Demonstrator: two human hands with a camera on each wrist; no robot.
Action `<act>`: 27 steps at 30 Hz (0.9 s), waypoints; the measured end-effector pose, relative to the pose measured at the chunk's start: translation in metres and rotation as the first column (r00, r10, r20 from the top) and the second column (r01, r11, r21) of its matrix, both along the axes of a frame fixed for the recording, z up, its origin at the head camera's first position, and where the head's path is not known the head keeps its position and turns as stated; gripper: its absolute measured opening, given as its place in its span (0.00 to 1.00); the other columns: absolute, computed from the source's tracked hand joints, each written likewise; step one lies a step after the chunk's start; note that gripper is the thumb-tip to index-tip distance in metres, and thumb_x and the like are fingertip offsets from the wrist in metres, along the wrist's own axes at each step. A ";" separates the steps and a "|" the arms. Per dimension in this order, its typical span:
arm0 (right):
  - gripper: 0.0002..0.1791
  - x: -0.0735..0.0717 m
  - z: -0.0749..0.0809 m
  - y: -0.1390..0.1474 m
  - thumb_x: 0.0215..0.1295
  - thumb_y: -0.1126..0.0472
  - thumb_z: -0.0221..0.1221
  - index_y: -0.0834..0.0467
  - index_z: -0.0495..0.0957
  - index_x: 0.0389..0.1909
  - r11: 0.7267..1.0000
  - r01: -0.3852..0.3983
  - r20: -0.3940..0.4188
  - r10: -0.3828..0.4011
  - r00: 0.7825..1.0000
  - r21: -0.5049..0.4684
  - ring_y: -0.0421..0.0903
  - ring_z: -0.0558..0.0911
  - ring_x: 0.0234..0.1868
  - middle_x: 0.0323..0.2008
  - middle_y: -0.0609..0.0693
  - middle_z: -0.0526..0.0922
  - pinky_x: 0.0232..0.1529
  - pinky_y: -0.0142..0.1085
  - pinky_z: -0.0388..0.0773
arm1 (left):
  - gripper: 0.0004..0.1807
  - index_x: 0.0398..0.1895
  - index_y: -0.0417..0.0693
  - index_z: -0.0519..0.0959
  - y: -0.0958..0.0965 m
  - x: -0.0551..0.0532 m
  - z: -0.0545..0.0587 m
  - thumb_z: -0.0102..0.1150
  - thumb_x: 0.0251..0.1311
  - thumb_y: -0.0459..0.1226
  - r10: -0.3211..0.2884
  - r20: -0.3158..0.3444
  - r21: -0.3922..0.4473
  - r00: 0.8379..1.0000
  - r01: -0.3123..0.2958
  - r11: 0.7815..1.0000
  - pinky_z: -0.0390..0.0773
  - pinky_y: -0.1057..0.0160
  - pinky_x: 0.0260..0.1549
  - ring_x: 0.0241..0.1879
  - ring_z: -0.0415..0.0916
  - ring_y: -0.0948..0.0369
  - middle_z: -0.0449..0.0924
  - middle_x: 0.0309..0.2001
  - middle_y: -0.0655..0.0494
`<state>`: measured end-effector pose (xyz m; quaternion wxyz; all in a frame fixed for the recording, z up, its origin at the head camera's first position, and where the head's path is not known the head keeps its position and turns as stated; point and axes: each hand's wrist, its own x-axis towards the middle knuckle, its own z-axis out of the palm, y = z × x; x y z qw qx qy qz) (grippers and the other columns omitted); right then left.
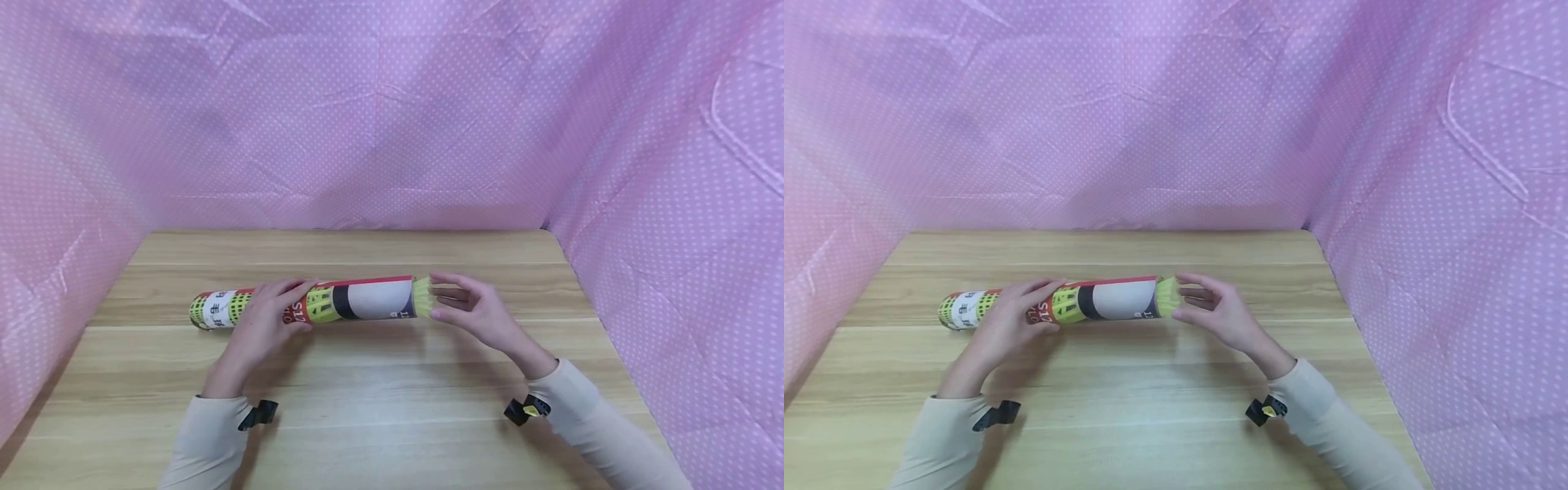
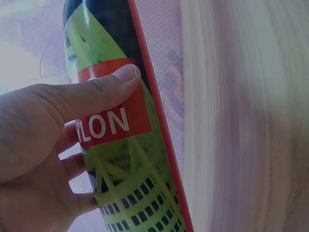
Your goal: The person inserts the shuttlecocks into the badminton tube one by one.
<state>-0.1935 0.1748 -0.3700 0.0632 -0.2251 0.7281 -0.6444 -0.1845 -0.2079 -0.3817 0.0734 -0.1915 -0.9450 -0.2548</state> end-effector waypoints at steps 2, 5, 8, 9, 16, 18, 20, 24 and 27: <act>0.34 0.001 0.001 -0.002 0.58 0.72 0.69 0.68 0.71 0.66 1.000 0.014 0.003 -0.014 1.000 0.003 0.62 0.78 0.61 0.59 0.65 0.78 0.58 0.44 0.79 | 0.46 0.72 0.56 0.72 0.000 0.000 0.000 0.81 0.45 0.35 -0.005 -0.013 0.001 1.000 0.005 1.000 0.53 0.40 0.71 0.65 0.68 0.44 0.72 0.66 0.44; 0.32 0.001 0.001 -0.006 0.58 0.72 0.70 0.66 0.73 0.65 0.999 0.034 0.007 -0.034 0.999 0.007 0.61 0.79 0.59 0.59 0.63 0.79 0.57 0.45 0.80 | 0.45 0.70 0.53 0.73 0.001 0.001 -0.001 0.81 0.44 0.34 -0.018 -0.043 0.004 0.999 0.018 1.000 0.55 0.40 0.70 0.63 0.69 0.44 0.73 0.64 0.44; 0.32 0.001 0.000 -0.010 0.58 0.71 0.70 0.65 0.74 0.65 0.999 0.038 0.008 -0.038 0.999 0.016 0.61 0.80 0.59 0.60 0.62 0.79 0.56 0.44 0.80 | 0.45 0.70 0.53 0.73 0.003 0.001 -0.001 0.81 0.43 0.34 -0.027 -0.054 0.005 0.998 0.027 1.000 0.55 0.40 0.70 0.63 0.69 0.44 0.74 0.64 0.44; 0.31 0.000 0.000 -0.012 0.58 0.71 0.70 0.64 0.75 0.64 0.999 0.038 0.008 -0.038 0.999 0.019 0.60 0.80 0.59 0.60 0.62 0.79 0.55 0.43 0.81 | 0.45 0.70 0.53 0.73 0.004 0.001 0.000 0.81 0.43 0.34 -0.028 -0.056 0.004 0.998 0.028 1.000 0.55 0.40 0.70 0.63 0.69 0.44 0.74 0.64 0.44; 0.31 0.001 0.002 -0.013 0.59 0.69 0.71 0.61 0.75 0.65 0.997 0.032 -0.004 -0.032 0.999 0.077 0.59 0.80 0.59 0.61 0.60 0.79 0.57 0.47 0.80 | 0.46 0.71 0.57 0.72 0.004 0.001 -0.001 0.81 0.45 0.35 -0.014 -0.021 0.005 1.000 0.014 1.000 0.51 0.40 0.72 0.66 0.67 0.45 0.72 0.66 0.46; 0.31 0.001 0.003 -0.011 0.59 0.68 0.71 0.60 0.76 0.65 0.994 0.040 -0.019 -0.039 0.999 0.101 0.59 0.80 0.59 0.60 0.59 0.79 0.58 0.49 0.79 | 0.46 0.72 0.57 0.72 0.004 0.001 -0.001 0.81 0.45 0.35 -0.014 -0.012 0.006 1.000 0.014 1.000 0.51 0.39 0.72 0.66 0.66 0.45 0.72 0.66 0.46; 0.30 0.000 0.002 -0.010 0.59 0.67 0.71 0.60 0.76 0.64 0.993 0.043 -0.027 -0.041 0.999 0.113 0.60 0.80 0.58 0.59 0.59 0.79 0.57 0.48 0.80 | 0.46 0.72 0.57 0.72 0.004 0.000 -0.001 0.81 0.45 0.35 -0.013 -0.006 0.005 1.000 0.013 1.000 0.51 0.39 0.72 0.66 0.66 0.44 0.72 0.66 0.47; 0.29 -0.001 0.001 -0.009 0.60 0.66 0.71 0.60 0.77 0.63 0.992 0.047 -0.013 -0.046 0.999 0.114 0.60 0.81 0.57 0.60 0.58 0.79 0.53 0.42 0.83 | 0.46 0.71 0.57 0.72 0.004 0.000 -0.001 0.81 0.45 0.34 -0.006 0.010 0.005 1.000 0.006 1.000 0.50 0.38 0.72 0.67 0.65 0.44 0.71 0.67 0.47; 0.28 -0.001 0.001 -0.010 0.60 0.68 0.70 0.61 0.77 0.63 0.995 0.042 0.004 -0.042 0.999 0.095 0.59 0.82 0.56 0.59 0.61 0.79 0.53 0.40 0.83 | 0.45 0.71 0.56 0.72 0.004 0.000 0.000 0.81 0.45 0.34 -0.007 0.012 0.004 1.000 0.007 1.000 0.49 0.38 0.72 0.67 0.65 0.43 0.71 0.67 0.46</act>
